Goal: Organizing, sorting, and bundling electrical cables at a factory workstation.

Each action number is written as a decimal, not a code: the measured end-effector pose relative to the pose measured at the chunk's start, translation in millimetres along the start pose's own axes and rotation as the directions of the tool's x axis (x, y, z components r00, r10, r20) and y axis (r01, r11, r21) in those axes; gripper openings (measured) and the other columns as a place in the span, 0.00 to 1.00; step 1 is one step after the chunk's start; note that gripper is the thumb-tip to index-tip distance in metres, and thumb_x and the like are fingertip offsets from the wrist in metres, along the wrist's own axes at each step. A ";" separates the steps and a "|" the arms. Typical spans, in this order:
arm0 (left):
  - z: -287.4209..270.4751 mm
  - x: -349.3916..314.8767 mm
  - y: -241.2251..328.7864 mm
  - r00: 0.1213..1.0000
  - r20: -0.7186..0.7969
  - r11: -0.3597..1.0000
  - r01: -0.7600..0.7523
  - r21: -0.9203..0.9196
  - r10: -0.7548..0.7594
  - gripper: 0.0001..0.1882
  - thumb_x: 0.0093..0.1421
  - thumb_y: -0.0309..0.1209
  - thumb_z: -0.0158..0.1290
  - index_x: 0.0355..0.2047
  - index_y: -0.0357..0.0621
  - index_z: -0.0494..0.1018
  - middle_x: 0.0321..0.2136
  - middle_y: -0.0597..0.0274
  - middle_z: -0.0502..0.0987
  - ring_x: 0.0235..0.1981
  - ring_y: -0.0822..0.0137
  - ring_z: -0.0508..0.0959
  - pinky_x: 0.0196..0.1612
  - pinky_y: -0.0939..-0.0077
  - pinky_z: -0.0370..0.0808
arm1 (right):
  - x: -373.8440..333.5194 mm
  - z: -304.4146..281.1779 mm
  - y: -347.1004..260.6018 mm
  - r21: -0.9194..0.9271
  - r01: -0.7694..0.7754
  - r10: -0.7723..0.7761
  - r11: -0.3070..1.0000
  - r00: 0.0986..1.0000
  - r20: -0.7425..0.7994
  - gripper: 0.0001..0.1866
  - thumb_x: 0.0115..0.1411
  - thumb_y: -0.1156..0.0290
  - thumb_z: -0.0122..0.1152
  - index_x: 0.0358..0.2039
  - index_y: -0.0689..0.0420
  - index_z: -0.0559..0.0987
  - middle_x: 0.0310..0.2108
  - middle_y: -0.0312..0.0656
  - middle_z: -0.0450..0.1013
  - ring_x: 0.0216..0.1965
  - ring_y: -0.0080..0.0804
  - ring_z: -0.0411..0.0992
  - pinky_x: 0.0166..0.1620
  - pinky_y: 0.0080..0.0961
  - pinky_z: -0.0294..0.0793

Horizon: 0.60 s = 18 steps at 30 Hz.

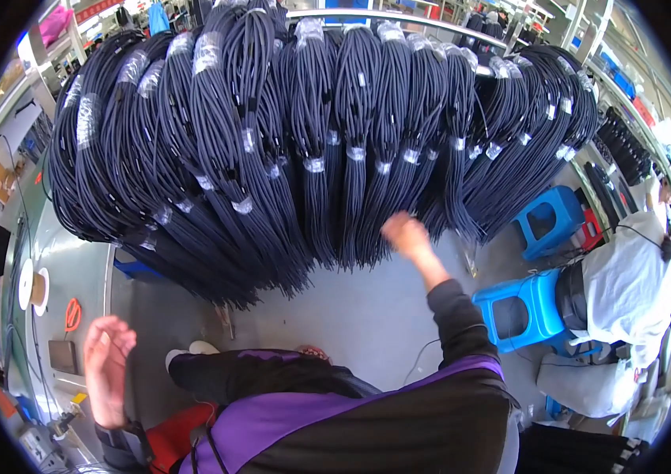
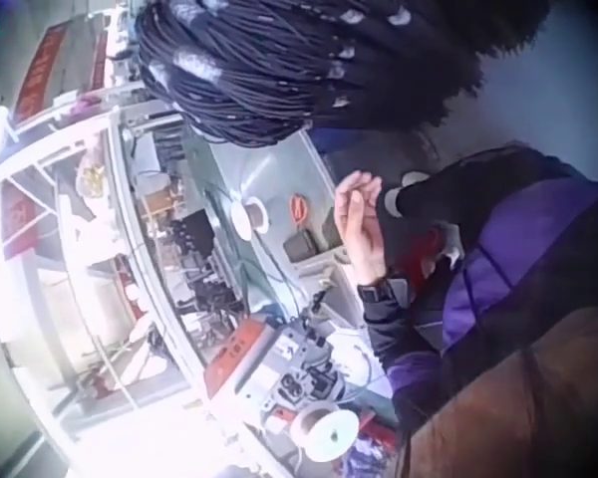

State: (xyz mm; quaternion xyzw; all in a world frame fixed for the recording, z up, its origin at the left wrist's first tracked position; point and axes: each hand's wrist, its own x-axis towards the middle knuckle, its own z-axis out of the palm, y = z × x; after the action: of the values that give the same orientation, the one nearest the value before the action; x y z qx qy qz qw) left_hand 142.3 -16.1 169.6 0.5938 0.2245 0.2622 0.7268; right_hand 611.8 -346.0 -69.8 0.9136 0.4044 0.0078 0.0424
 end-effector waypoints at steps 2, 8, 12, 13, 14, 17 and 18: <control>-16.8 -12.6 -28.8 0.995 -0.071 0.997 0.071 -0.014 -0.072 0.16 0.55 0.34 0.50 0.41 0.37 0.65 0.34 0.60 0.72 0.34 0.69 0.74 0.41 0.79 0.70 | -33.4 53.0 -63.7 0.603 -0.012 -0.321 0.798 0.838 0.442 0.28 0.55 0.43 0.43 0.44 0.53 0.71 0.45 0.42 0.68 0.47 0.40 0.65 0.49 0.35 0.63; -55.9 -87.9 -67.4 0.884 -0.417 0.976 0.158 -0.152 -0.209 0.13 0.56 0.28 0.48 0.41 0.36 0.66 0.35 0.57 0.73 0.36 0.68 0.74 0.42 0.77 0.70 | 9.1 -22.7 -283.1 0.660 0.358 -0.728 0.661 0.520 0.447 0.36 0.52 0.36 0.39 0.46 0.56 0.69 0.41 0.48 0.70 0.44 0.46 0.67 0.47 0.37 0.65; -64.9 -159.2 -88.6 0.730 -0.649 0.977 0.172 -0.128 -0.214 0.13 0.57 0.30 0.46 0.42 0.39 0.67 0.36 0.60 0.73 0.37 0.69 0.73 0.42 0.79 0.69 | 13.3 -70.5 -410.2 0.805 0.561 -0.956 0.192 0.291 0.025 0.28 0.55 0.46 0.45 0.47 0.55 0.69 0.39 0.48 0.71 0.41 0.42 0.69 0.44 0.34 0.67; -62.6 -165.5 -91.0 0.686 -0.699 0.979 0.157 -0.128 -0.201 0.13 0.57 0.30 0.46 0.42 0.38 0.67 0.36 0.60 0.73 0.38 0.69 0.73 0.43 0.79 0.69 | 10.0 -83.0 -435.2 0.796 0.586 -0.975 0.151 0.222 0.022 0.26 0.55 0.48 0.48 0.47 0.55 0.69 0.39 0.47 0.71 0.41 0.41 0.70 0.44 0.32 0.68; -59.6 -182.7 -91.6 0.642 -0.738 0.978 0.145 -0.151 -0.209 0.12 0.58 0.29 0.45 0.42 0.38 0.67 0.36 0.61 0.73 0.38 0.70 0.73 0.43 0.79 0.69 | 2.7 -92.0 -459.9 0.793 0.605 -0.994 0.077 0.110 0.013 0.25 0.55 0.51 0.50 0.47 0.55 0.69 0.38 0.47 0.71 0.41 0.39 0.70 0.44 0.31 0.68; -46.2 -246.1 -102.4 0.453 -0.876 0.986 0.101 -0.135 -0.166 0.12 0.57 0.31 0.48 0.40 0.38 0.68 0.35 0.62 0.72 0.38 0.72 0.73 0.43 0.80 0.68 | -20.7 -108.9 -523.5 0.752 0.658 -0.977 -0.042 -0.184 0.107 0.24 0.55 0.54 0.50 0.45 0.59 0.70 0.41 0.48 0.70 0.42 0.39 0.70 0.44 0.31 0.68; -37.0 -270.3 -106.9 0.343 -0.928 0.989 0.062 -0.131 -0.144 0.12 0.56 0.32 0.49 0.39 0.38 0.68 0.34 0.63 0.72 0.37 0.73 0.73 0.42 0.81 0.68 | -33.0 -118.2 -538.2 0.758 0.636 -0.956 -0.143 -0.288 0.061 0.22 0.54 0.59 0.53 0.45 0.58 0.70 0.39 0.46 0.71 0.40 0.36 0.70 0.44 0.28 0.68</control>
State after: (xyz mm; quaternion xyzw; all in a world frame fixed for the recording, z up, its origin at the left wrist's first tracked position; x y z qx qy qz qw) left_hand -74.9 -180.4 61.6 0.2962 0.6257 0.5154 0.5051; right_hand 186.5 -1.8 3.6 0.2247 0.8688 -0.4399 -0.0359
